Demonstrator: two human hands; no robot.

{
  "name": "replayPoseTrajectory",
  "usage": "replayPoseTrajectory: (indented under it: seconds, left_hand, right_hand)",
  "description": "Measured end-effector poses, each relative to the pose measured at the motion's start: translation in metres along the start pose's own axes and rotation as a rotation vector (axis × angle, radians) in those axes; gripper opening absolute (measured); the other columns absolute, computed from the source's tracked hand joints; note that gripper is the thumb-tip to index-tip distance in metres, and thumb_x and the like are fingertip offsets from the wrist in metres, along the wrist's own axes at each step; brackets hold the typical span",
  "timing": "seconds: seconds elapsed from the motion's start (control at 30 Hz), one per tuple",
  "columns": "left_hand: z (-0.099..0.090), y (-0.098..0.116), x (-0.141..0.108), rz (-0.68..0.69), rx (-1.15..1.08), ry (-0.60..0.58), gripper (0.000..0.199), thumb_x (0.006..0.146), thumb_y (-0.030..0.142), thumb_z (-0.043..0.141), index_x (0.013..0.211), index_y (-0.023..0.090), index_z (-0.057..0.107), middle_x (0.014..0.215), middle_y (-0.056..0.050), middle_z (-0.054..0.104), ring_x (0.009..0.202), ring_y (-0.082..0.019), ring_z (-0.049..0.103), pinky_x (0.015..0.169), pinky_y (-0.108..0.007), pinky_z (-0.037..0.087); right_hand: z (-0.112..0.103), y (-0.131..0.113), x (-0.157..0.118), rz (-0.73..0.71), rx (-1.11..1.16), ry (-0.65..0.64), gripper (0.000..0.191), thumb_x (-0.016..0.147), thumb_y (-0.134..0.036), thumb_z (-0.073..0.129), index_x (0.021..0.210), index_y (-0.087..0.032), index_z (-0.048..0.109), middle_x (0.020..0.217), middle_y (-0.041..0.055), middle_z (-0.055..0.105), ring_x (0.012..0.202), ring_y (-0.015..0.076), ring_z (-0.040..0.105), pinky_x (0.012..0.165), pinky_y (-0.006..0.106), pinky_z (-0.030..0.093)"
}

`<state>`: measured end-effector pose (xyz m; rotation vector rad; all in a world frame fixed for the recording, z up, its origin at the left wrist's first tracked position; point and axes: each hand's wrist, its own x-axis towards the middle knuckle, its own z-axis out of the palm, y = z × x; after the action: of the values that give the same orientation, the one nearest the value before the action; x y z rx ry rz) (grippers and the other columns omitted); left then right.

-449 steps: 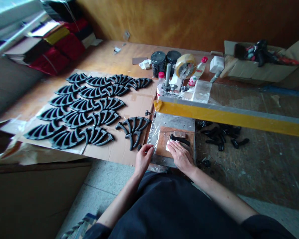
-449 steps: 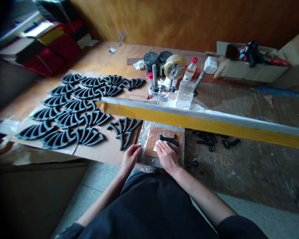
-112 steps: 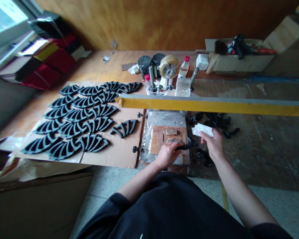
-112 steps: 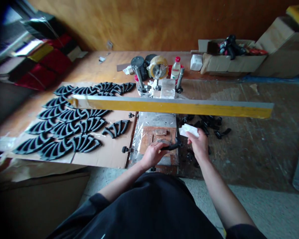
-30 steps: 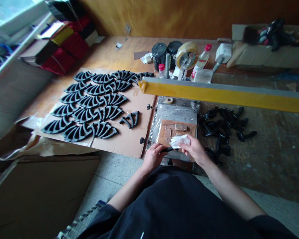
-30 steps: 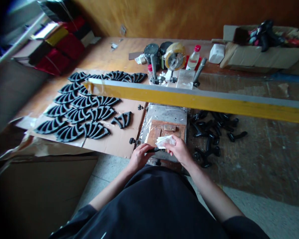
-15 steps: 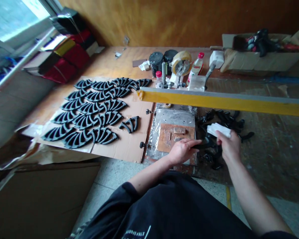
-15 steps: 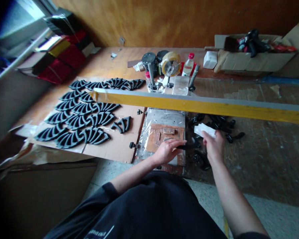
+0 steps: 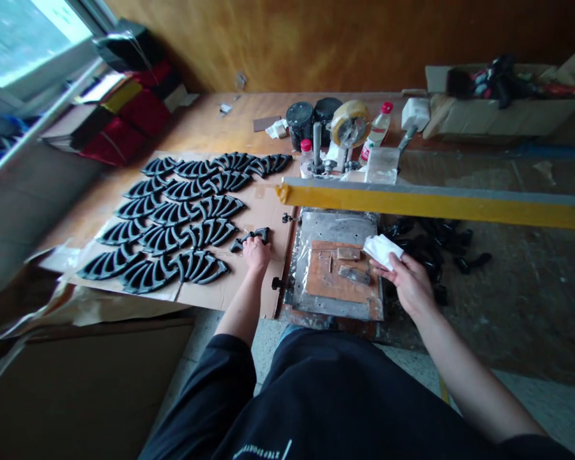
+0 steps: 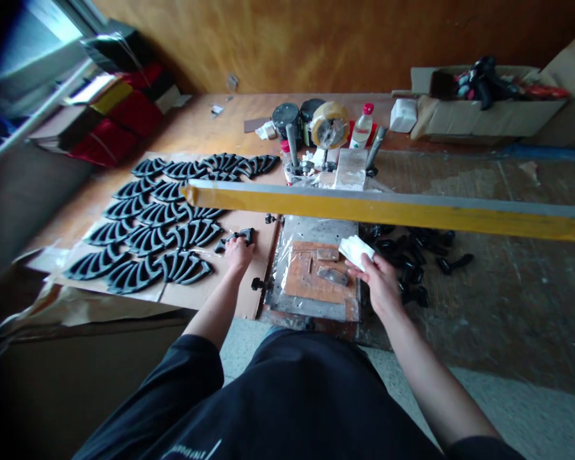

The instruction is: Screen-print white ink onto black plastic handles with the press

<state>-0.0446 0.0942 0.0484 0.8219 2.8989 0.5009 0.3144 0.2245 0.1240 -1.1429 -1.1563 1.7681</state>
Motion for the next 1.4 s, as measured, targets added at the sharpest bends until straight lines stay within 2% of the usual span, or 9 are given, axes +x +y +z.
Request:
replayPoseTrajectory:
  seconds: [0.17, 0.33, 0.5, 0.63, 0.77, 0.9, 1.1, 1.3, 1.4]
  left_hand:
    - [-0.015, 0.008, -0.021, -0.007, -0.080, -0.013, 0.021, 0.087, 0.030, 0.055, 0.098, 0.012, 0.060, 0.105, -0.015, 0.066, 0.101, -0.027, 0.060, 0.091, -0.039, 0.046]
    - [-0.033, 0.013, -0.101, 0.219, -0.338, -0.167, 0.018, 0.089, 0.035, 0.054, 0.099, 0.021, 0.058, 0.086, -0.001, 0.068, 0.078, -0.016, 0.064, 0.071, -0.027, 0.049]
    - [-0.035, 0.021, -0.170, 0.420, -0.283, -0.219, 0.014, 0.089, 0.029, 0.058, 0.101, 0.022, 0.059, 0.094, -0.004, 0.068, 0.086, -0.019, 0.065, 0.076, -0.029, 0.050]
    - [-0.027, 0.024, -0.188, 0.497, -0.176, -0.182, 0.013, 0.089, 0.026, 0.059, 0.101, 0.022, 0.059, 0.094, -0.004, 0.067, 0.089, -0.020, 0.064, 0.079, -0.031, 0.052]
    - [-0.021, 0.024, -0.192, 0.541, -0.106, -0.161, 0.013, 0.089, 0.028, 0.060, 0.100, 0.021, 0.059, 0.092, -0.004, 0.067, 0.088, -0.021, 0.063, 0.082, -0.033, 0.051]
    - [-0.020, 0.026, -0.194, 0.530, -0.079, -0.153, 0.014, 0.088, 0.027, 0.061, 0.101, 0.021, 0.059, 0.092, -0.004, 0.067, 0.089, -0.021, 0.062, 0.083, -0.033, 0.050]
    - [-0.019, 0.027, -0.193, 0.530, -0.083, -0.154, 0.014, 0.088, 0.028, 0.062, 0.100, 0.021, 0.059, 0.091, -0.004, 0.067, 0.089, -0.021, 0.062, 0.082, -0.033, 0.049]
    - [-0.022, 0.026, -0.192, 0.550, -0.072, -0.158, 0.014, 0.089, 0.028, 0.060, 0.101, 0.021, 0.058, 0.092, -0.004, 0.066, 0.089, -0.021, 0.061, 0.081, -0.033, 0.049]
    - [-0.022, 0.026, -0.191, 0.555, -0.038, -0.166, 0.010, 0.087, 0.025, 0.060, 0.096, 0.020, 0.058, 0.090, -0.005, 0.065, 0.087, -0.022, 0.060, 0.079, -0.033, 0.049]
  right_hand:
    - [0.028, 0.009, -0.005, 0.043, -0.037, -0.129, 0.043, 0.079, -0.052, 0.069, 0.105, -0.018, 0.065, 0.110, 0.0113, 0.070, 0.089, 0.0247, 0.071, 0.070, 0.034, 0.061]
    - [0.034, 0.019, -0.001, -0.083, -0.230, -0.124, 0.043, 0.079, -0.052, 0.068, 0.101, -0.016, 0.069, 0.103, 0.0088, 0.071, 0.085, 0.0226, 0.067, 0.065, 0.031, 0.058]
    - [0.036, 0.019, 0.001, -0.206, -0.415, -0.158, 0.044, 0.088, -0.049, 0.057, 0.120, -0.020, 0.067, 0.101, 0.0055, 0.070, 0.062, 0.0164, 0.063, 0.056, 0.029, 0.054]
    - [0.038, 0.015, 0.000, -0.400, -0.596, -0.173, 0.040, 0.092, -0.046, 0.051, 0.121, -0.022, 0.067, 0.103, 0.0077, 0.068, 0.073, 0.0188, 0.063, 0.066, 0.032, 0.054]
    - [0.041, 0.006, 0.002, -0.742, -0.797, -0.110, 0.030, 0.092, -0.042, 0.053, 0.088, -0.018, 0.071, 0.097, 0.0108, 0.062, 0.093, 0.0232, 0.059, 0.085, 0.036, 0.050]
    - [0.041, -0.005, 0.004, -0.852, -0.767, -0.084, 0.028, 0.093, -0.039, 0.052, 0.079, -0.018, 0.064, 0.097, 0.0103, 0.063, 0.095, 0.0229, 0.059, 0.087, 0.036, 0.047]
    - [0.042, 0.005, 0.001, -0.451, -0.563, -0.128, 0.035, 0.091, -0.051, 0.053, 0.081, -0.018, 0.061, 0.073, 0.0015, 0.061, 0.070, 0.0171, 0.056, 0.068, 0.028, 0.044]
    - [0.063, 0.031, -0.013, 0.132, -0.235, -0.574, 0.041, 0.078, -0.051, 0.067, 0.101, -0.017, 0.061, 0.092, 0.0041, 0.069, 0.077, 0.0168, 0.062, 0.069, 0.026, 0.047]
    - [0.074, 0.032, -0.018, 0.266, -0.196, -0.755, 0.049, 0.068, -0.039, 0.077, 0.108, -0.018, 0.060, 0.101, 0.0059, 0.070, 0.083, 0.0182, 0.065, 0.075, 0.029, 0.050]
